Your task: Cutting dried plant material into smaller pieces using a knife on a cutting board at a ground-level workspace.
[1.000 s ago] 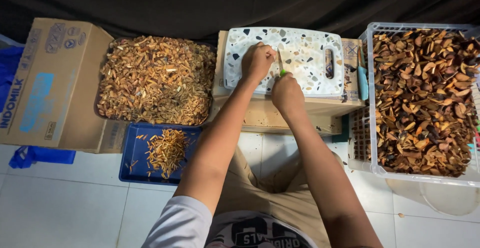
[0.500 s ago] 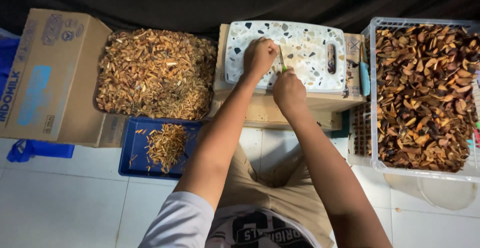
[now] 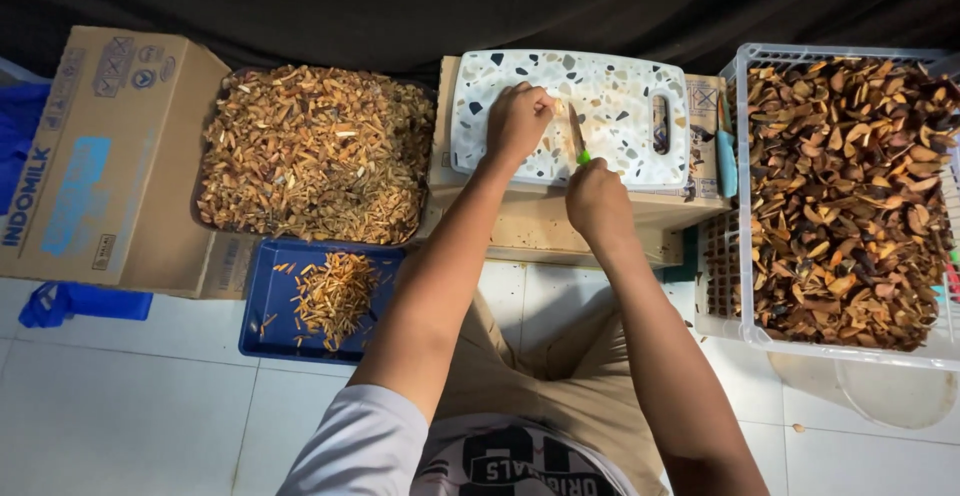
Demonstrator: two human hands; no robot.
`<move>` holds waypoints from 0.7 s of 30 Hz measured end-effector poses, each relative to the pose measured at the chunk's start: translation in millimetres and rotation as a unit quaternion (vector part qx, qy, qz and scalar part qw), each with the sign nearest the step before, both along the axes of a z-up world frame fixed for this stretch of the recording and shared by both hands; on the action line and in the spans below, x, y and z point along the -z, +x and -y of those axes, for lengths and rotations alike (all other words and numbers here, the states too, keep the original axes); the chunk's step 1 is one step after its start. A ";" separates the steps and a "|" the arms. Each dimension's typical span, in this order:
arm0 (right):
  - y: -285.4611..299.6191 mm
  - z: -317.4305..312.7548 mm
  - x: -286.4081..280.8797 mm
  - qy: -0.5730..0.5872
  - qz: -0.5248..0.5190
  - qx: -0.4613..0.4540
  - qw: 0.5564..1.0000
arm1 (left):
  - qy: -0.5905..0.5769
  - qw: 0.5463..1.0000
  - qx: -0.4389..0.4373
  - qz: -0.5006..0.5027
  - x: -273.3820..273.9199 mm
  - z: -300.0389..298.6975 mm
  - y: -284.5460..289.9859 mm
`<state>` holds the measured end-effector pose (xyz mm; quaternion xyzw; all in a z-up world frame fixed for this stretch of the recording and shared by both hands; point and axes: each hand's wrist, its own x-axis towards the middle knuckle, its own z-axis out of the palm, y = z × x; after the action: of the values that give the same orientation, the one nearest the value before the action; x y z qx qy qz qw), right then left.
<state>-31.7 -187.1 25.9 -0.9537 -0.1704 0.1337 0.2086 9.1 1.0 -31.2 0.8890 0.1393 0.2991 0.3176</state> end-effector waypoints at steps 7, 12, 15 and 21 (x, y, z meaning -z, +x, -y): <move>9.5 -24.7 4.2 0.020 -0.042 0.011 0.999 | -0.012 1.000 0.014 -0.006 2.7 -2.8 2.0; 11.0 -31.2 5.2 0.006 -0.042 0.019 0.999 | -0.020 1.000 0.013 -0.010 5.1 -3.4 3.3; 12.4 -33.0 7.3 0.003 -0.041 0.018 0.999 | -0.025 1.000 0.014 -0.008 7.1 -4.3 4.3; 16.7 -34.0 23.5 -0.006 -0.042 0.020 0.999 | -0.022 1.000 0.015 -0.003 3.5 -2.1 2.5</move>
<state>-15.0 -153.1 2.4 -0.9518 -0.1420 0.1703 0.2121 11.5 3.1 -34.7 0.8846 0.1333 0.2886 0.3413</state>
